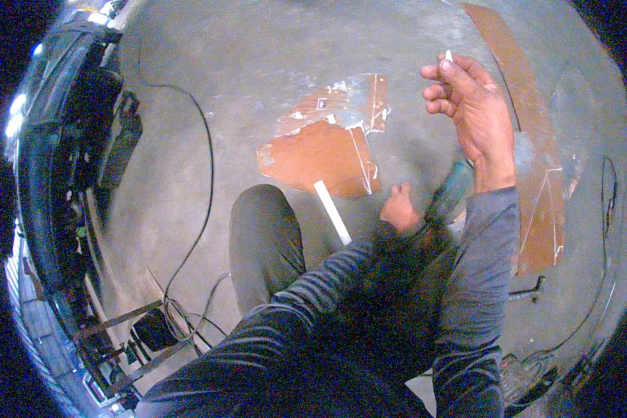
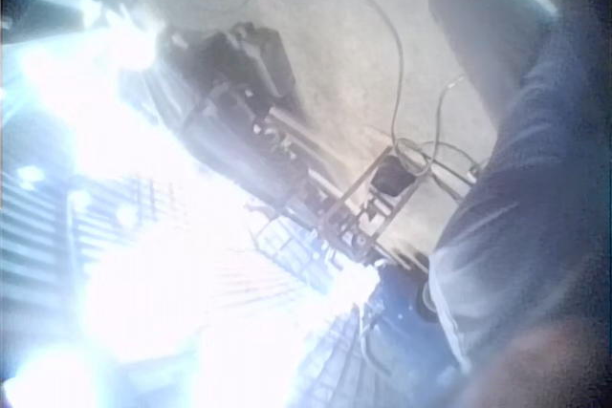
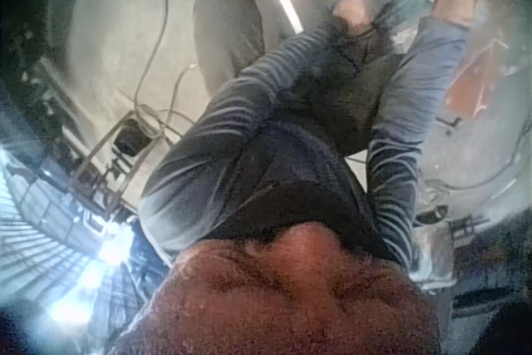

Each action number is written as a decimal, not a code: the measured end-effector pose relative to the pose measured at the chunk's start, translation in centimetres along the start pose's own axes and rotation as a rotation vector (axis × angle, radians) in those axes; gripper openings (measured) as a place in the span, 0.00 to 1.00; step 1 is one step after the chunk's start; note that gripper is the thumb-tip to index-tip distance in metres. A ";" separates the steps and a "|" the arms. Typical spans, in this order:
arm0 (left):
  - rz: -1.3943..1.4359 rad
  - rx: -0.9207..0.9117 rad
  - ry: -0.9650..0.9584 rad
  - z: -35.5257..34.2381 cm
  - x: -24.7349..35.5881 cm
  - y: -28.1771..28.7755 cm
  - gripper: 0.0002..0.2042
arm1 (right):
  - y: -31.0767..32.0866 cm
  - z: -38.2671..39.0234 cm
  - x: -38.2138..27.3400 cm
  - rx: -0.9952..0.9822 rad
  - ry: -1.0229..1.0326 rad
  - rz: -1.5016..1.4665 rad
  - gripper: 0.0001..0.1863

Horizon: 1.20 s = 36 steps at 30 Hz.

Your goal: The person sits on the floor and uses a metal square and a white marker to draw straight lines on a flat piece of metal. They reposition the square multiple times to mark different sections of the metal sheet.

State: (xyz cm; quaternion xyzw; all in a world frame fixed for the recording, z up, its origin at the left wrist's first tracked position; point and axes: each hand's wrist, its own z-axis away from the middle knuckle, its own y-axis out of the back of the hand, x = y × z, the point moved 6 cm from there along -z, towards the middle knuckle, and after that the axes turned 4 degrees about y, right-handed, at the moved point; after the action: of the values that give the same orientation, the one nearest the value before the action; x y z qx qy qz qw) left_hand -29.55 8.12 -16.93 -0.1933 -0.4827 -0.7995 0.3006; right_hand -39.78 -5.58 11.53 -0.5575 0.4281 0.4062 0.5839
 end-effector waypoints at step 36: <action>0.717 0.487 0.154 -0.7 -14.6 21.1 0.16 | -3.4 1.3 35.3 -0.408 -0.374 1.399 0.17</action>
State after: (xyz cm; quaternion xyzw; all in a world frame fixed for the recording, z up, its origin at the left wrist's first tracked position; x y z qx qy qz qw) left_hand -4.66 4.30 -12.18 -0.2117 -0.5357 -0.5197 0.6310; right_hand -25.81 -4.53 -21.06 -0.1741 0.4925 0.8415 0.1377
